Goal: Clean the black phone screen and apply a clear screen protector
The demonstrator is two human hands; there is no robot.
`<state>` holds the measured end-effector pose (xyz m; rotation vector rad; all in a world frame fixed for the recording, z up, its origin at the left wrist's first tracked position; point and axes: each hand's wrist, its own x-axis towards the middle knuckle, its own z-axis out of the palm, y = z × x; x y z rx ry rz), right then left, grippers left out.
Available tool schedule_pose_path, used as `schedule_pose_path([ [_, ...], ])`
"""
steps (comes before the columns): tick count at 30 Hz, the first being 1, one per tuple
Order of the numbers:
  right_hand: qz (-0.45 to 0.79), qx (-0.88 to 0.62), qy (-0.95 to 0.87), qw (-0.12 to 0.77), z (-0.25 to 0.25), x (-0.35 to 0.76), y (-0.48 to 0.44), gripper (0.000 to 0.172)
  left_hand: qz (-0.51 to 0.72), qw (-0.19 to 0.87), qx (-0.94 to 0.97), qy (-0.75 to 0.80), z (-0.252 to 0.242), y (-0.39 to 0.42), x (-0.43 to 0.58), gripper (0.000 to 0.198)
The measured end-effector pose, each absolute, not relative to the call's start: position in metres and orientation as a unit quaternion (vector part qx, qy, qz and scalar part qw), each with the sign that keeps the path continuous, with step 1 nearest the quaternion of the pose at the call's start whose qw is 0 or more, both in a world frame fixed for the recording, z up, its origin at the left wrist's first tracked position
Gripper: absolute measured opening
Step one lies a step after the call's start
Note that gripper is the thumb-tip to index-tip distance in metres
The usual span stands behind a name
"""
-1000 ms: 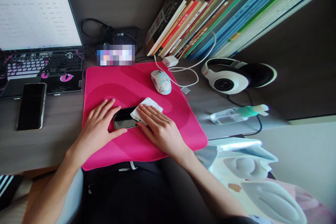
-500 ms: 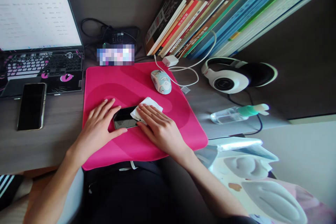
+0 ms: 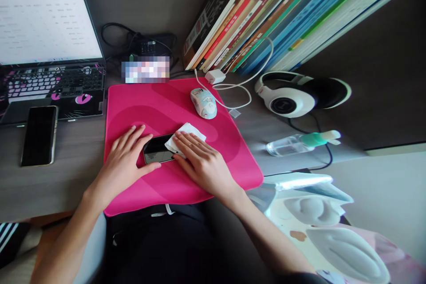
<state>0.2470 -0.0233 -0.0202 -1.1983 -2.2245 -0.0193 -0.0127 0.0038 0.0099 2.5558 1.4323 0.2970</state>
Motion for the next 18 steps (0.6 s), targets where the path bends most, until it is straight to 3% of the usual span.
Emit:
schedule_pose_path([
  [18, -0.004, -0.452, -0.839, 0.303, -0.0195, 0.2472, -0.0233, 0.042, 0.102, 0.102, 0.861, 0.487, 0.0094, 0.0043, -0.012, 0.073],
])
